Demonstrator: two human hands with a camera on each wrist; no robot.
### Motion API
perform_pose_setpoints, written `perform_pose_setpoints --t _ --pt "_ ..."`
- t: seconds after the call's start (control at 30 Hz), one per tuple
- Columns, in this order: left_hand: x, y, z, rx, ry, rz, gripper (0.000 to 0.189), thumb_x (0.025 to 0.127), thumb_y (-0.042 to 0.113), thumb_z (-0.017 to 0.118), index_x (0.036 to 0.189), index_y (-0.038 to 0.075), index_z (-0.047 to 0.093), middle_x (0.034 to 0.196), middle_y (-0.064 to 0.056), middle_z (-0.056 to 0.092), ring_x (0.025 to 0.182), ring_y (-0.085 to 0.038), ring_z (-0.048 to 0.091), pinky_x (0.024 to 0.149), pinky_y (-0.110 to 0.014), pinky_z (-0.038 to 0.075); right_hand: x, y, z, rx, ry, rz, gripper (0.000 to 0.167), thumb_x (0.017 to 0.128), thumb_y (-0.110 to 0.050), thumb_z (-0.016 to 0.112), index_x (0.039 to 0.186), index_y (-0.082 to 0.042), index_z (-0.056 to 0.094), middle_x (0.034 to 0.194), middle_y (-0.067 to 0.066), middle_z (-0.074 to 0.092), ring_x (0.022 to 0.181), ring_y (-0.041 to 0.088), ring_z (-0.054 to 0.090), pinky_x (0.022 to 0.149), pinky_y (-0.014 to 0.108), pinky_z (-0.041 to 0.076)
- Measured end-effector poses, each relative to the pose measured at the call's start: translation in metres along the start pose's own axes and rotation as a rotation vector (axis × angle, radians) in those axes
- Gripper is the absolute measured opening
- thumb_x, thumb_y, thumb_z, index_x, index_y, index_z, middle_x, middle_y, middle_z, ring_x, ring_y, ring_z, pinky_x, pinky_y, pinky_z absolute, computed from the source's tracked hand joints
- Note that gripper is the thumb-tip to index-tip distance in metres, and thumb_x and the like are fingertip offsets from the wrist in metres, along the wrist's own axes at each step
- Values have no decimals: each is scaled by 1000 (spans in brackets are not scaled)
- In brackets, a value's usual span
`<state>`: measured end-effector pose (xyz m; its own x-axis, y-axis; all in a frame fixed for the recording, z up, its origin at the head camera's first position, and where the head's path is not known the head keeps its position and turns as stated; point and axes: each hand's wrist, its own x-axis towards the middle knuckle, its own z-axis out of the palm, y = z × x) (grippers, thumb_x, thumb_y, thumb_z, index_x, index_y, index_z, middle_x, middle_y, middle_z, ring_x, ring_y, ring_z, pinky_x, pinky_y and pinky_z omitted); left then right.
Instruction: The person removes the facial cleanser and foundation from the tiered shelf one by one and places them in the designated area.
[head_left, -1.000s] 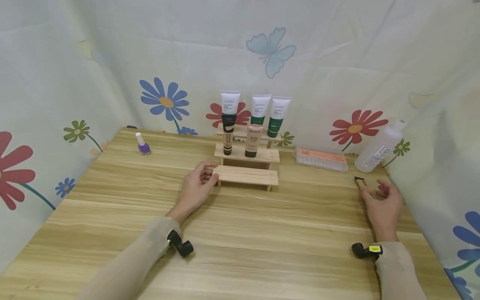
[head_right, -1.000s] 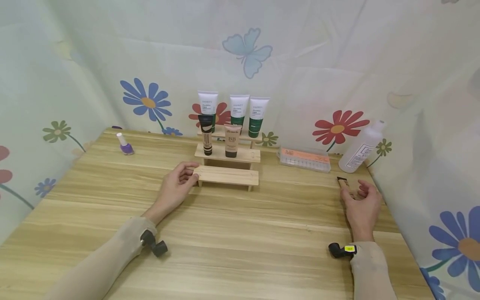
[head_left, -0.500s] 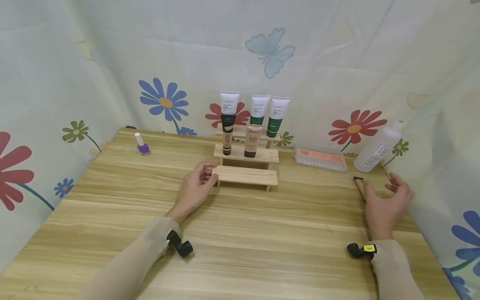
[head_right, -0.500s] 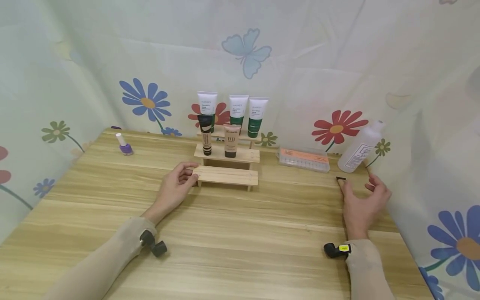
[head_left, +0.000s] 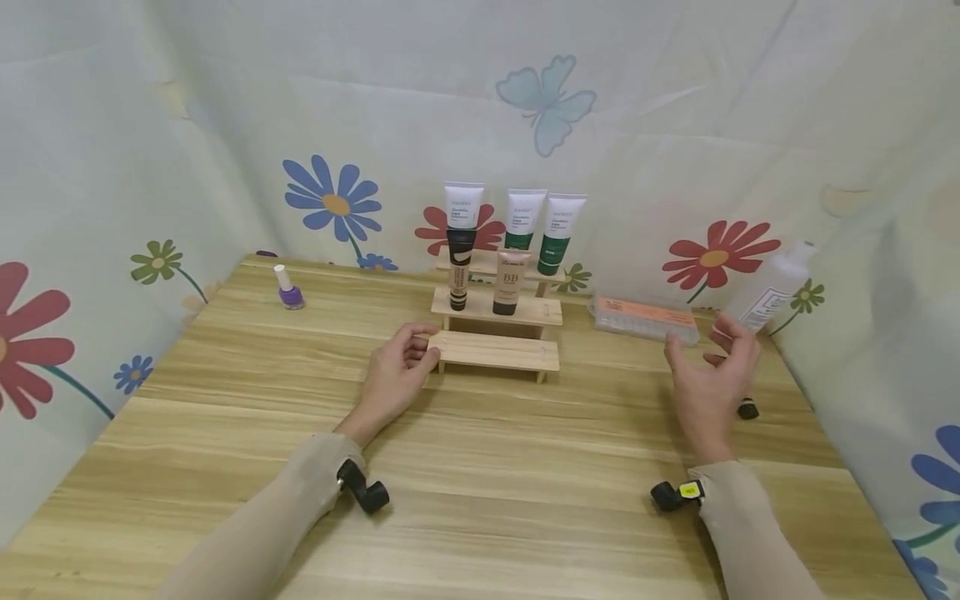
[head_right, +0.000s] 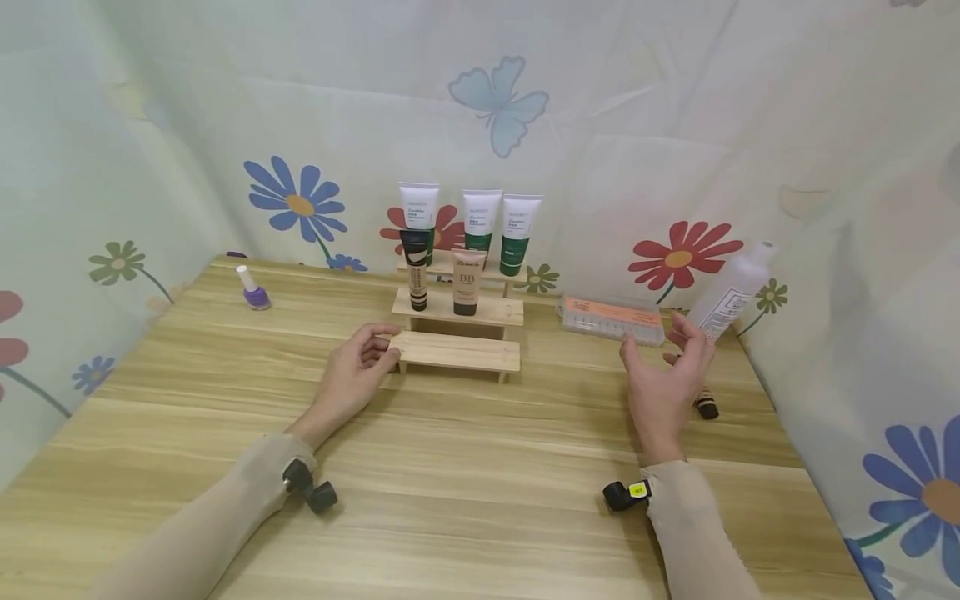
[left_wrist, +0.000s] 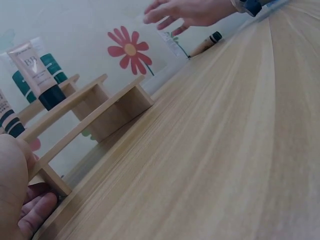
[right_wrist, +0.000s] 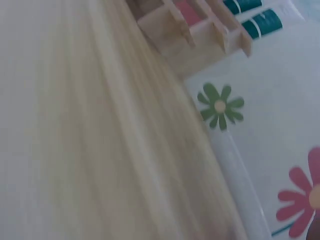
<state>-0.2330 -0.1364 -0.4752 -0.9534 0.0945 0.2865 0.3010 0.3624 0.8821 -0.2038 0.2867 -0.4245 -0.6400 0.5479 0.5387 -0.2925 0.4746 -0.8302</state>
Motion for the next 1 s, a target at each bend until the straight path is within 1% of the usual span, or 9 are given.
perform_pose_setpoints --t 0.1,0.2,0.37,0.47,0.6,0.7,0.8,0.87,1.0 --pt "0 1 0 6 2 -3 32 110 17 69 142 12 69 112 -10 78 98 -21 74 85 -23 60 -6 -23 14 39 -37 4 65 94 -11 87 151 -1 56 146 5 55 136 26 56 104 35 49" --pt "-1 2 0 8 5 -8 32 110 17 69 141 12 69 112 -10 78 96 -20 75 84 -23 60 -7 -31 30 92 -69 1 66 94 -9 87 151 -3 55 150 10 54 138 27 56 105 39 50" --pt "-1 -1 0 11 6 -9 31 111 18 69 141 12 69 112 -9 78 97 -21 75 85 -24 60 -10 -42 56 168 -102 -18 65 94 -9 88 150 -7 56 147 7 55 138 31 56 106 48 52" --pt "-1 -3 1 12 5 -8 31 111 19 69 141 13 70 112 -9 78 98 -21 75 85 -25 61 -15 -48 69 210 -127 -27 65 94 -13 90 150 -10 57 146 4 55 136 28 56 106 52 52" --pt "-1 -2 3 12 2 -13 31 111 19 69 141 14 69 112 -9 78 99 -21 75 86 -26 61 -20 -54 85 253 -155 -35 66 92 -17 93 149 -16 58 144 1 56 132 21 57 104 50 54" --pt "0 -2 3 16 3 -15 31 111 18 69 141 15 69 113 -9 77 99 -21 75 86 -27 61 -24 -62 96 269 -177 -44 67 93 -20 93 149 -18 58 145 1 55 132 19 57 104 49 54" --pt "0 -1 3 14 5 -14 31 110 18 69 141 15 70 112 -9 77 98 -21 75 86 -29 62 -28 -70 105 280 -192 -47 68 92 -23 94 150 -19 57 147 0 54 133 19 57 104 50 54" --pt "1 0 3 10 6 -15 30 110 18 69 140 15 70 112 -9 77 98 -21 75 86 -30 62 -31 -74 112 292 -200 -39 70 92 -22 94 151 -20 57 148 1 54 133 20 57 105 52 54" --pt "0 1 1 4 3 -13 30 110 16 69 140 13 69 111 -10 77 98 -22 75 86 -30 62 -39 -79 124 321 -228 -19 72 91 -21 95 152 -21 57 149 6 54 135 29 58 107 59 54"
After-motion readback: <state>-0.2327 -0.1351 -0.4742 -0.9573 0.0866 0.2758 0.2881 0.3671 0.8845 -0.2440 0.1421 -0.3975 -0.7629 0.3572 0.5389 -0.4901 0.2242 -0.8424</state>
